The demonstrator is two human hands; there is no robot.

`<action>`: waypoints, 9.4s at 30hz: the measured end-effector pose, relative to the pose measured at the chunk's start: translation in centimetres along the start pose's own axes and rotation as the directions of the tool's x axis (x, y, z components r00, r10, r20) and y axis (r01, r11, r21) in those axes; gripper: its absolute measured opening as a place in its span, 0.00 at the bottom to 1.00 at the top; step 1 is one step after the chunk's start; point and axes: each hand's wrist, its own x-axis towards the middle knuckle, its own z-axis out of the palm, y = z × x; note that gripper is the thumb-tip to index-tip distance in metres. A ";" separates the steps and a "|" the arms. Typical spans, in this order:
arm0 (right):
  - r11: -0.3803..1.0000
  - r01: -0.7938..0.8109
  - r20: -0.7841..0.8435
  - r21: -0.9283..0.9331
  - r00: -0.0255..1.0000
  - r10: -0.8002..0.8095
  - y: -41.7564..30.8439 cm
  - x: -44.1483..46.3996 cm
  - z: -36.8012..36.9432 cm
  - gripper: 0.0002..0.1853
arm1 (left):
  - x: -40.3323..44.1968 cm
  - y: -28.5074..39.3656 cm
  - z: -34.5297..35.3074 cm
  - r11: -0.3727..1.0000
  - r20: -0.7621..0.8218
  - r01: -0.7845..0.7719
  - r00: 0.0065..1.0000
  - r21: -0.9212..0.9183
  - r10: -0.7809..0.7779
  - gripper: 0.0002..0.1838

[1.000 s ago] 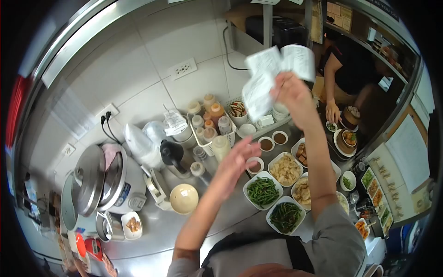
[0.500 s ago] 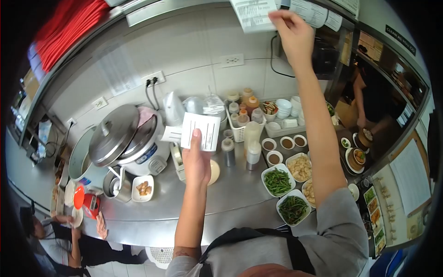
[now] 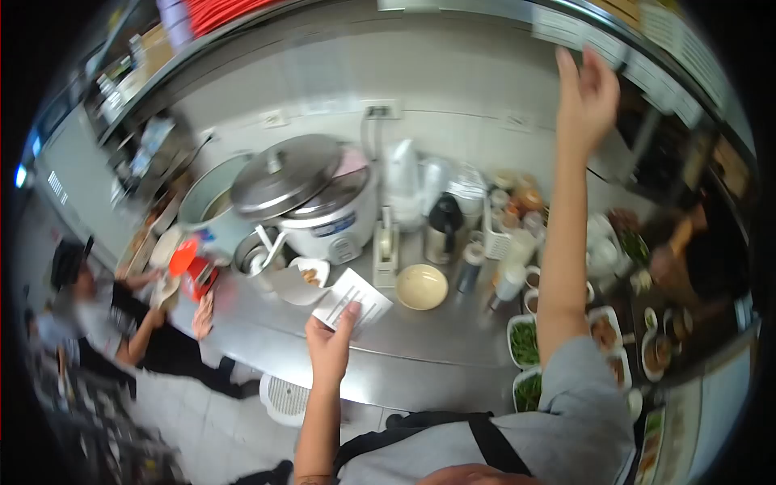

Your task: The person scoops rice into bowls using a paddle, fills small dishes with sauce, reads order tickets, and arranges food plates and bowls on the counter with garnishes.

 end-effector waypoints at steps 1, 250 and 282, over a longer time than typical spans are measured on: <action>0.949 -0.266 0.069 0.167 0.964 0.258 -4.2 -4.2 0.1 0.14 | 0.0 -0.8 -0.7 0.999 -0.026 -0.013 1.000 0.030 0.013 0.16; -0.587 -0.776 -0.859 0.231 -0.446 0.252 -79.3 -51.6 -51.6 0.17 | -28.3 -21.4 9.8 0.834 0.866 0.240 -0.204 0.497 -0.457 0.21; -0.485 -0.840 -0.569 -0.245 -0.280 0.773 -66.6 -41.2 -56.2 0.16 | -36.3 -19.5 -0.2 0.752 0.823 0.334 -0.212 0.568 -0.527 0.18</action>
